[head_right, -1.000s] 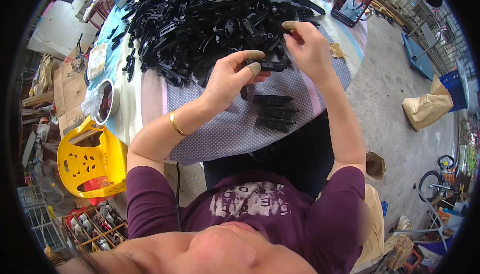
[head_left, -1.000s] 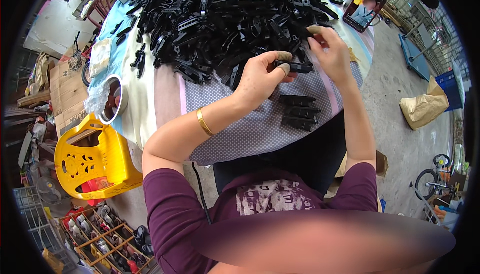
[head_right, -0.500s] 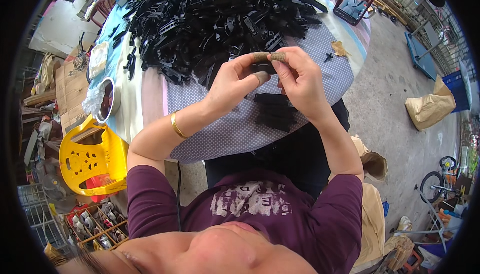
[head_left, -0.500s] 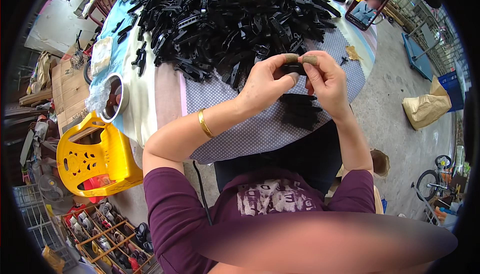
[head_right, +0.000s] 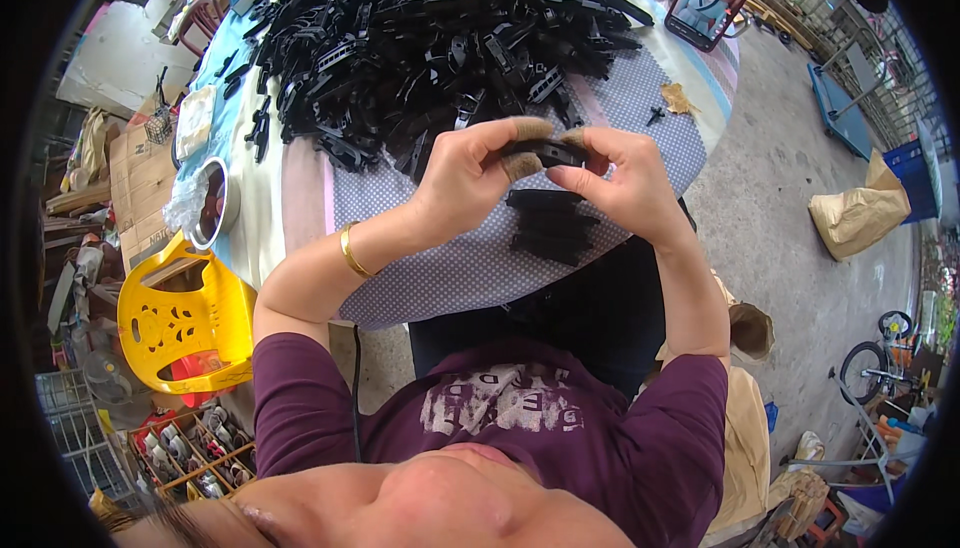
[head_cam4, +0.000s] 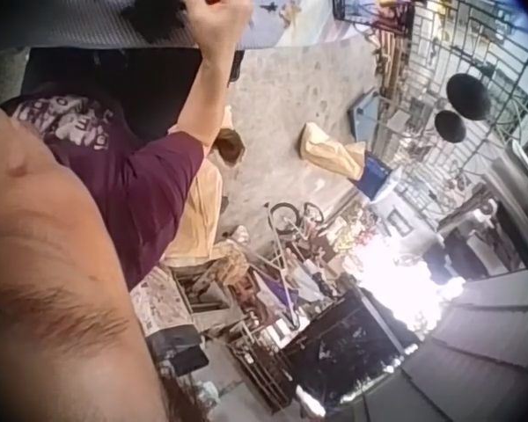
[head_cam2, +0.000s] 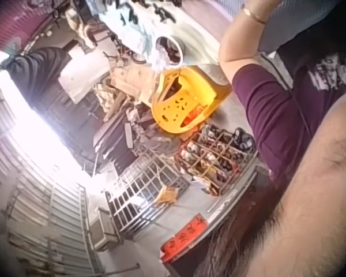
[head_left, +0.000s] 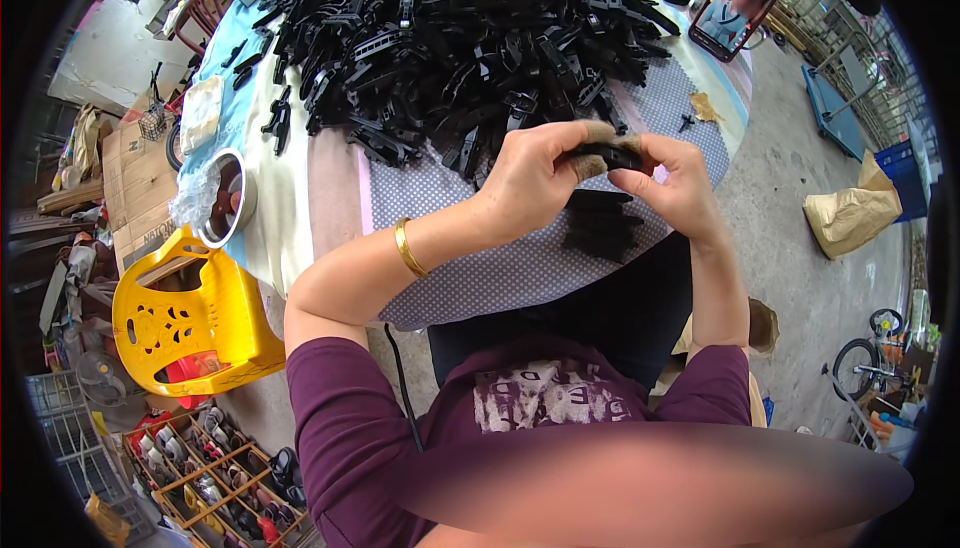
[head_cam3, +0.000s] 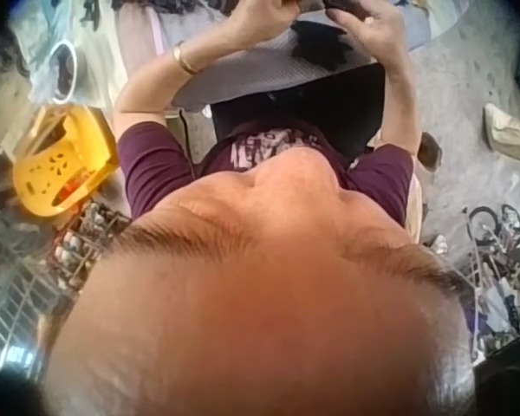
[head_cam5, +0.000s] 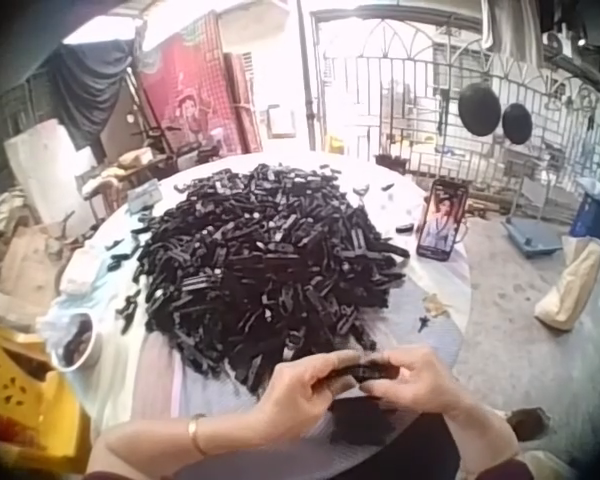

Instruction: The recorder is sorting and inspecting small black plastic components by hand at a table.

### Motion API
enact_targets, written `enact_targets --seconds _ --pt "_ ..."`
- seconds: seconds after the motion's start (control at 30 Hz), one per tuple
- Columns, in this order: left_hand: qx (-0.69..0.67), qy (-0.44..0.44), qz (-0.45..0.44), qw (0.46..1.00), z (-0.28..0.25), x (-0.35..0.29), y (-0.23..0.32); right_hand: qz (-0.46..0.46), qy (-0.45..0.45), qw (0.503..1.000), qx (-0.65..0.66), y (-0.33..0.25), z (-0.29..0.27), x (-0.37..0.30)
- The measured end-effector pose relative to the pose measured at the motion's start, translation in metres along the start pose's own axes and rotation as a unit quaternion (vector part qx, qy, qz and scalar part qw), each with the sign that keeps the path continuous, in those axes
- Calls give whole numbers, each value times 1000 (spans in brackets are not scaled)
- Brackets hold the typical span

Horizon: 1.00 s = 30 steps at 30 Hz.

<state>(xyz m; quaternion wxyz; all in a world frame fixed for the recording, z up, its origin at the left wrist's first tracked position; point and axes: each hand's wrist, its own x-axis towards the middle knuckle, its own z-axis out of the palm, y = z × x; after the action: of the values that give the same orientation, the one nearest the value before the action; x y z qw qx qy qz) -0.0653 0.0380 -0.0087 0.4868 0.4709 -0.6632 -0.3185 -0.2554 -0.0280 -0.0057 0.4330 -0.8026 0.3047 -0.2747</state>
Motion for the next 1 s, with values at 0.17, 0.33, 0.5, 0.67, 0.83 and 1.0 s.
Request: enact_targets --seconds 0.17,0.33,0.5,0.67,0.83,1.0 --pt "4 -50 -1 999 0 1 13 3 -19 999 44 19 -11 -5" --pt "85 -154 -3 984 4 -5 2 -33 96 979 -179 8 -16 17" --pt "35 -119 -38 992 5 1 -11 -114 112 946 -281 21 1 21" --pt "137 -41 35 989 4 -3 -2 -65 48 989 -123 -13 9 10" --pt "163 -75 -46 983 -2 -5 -3 -37 -95 995 14 -12 -1 32" --pt "168 -1 -7 986 3 -4 -10 -103 129 980 -112 -5 16 77"
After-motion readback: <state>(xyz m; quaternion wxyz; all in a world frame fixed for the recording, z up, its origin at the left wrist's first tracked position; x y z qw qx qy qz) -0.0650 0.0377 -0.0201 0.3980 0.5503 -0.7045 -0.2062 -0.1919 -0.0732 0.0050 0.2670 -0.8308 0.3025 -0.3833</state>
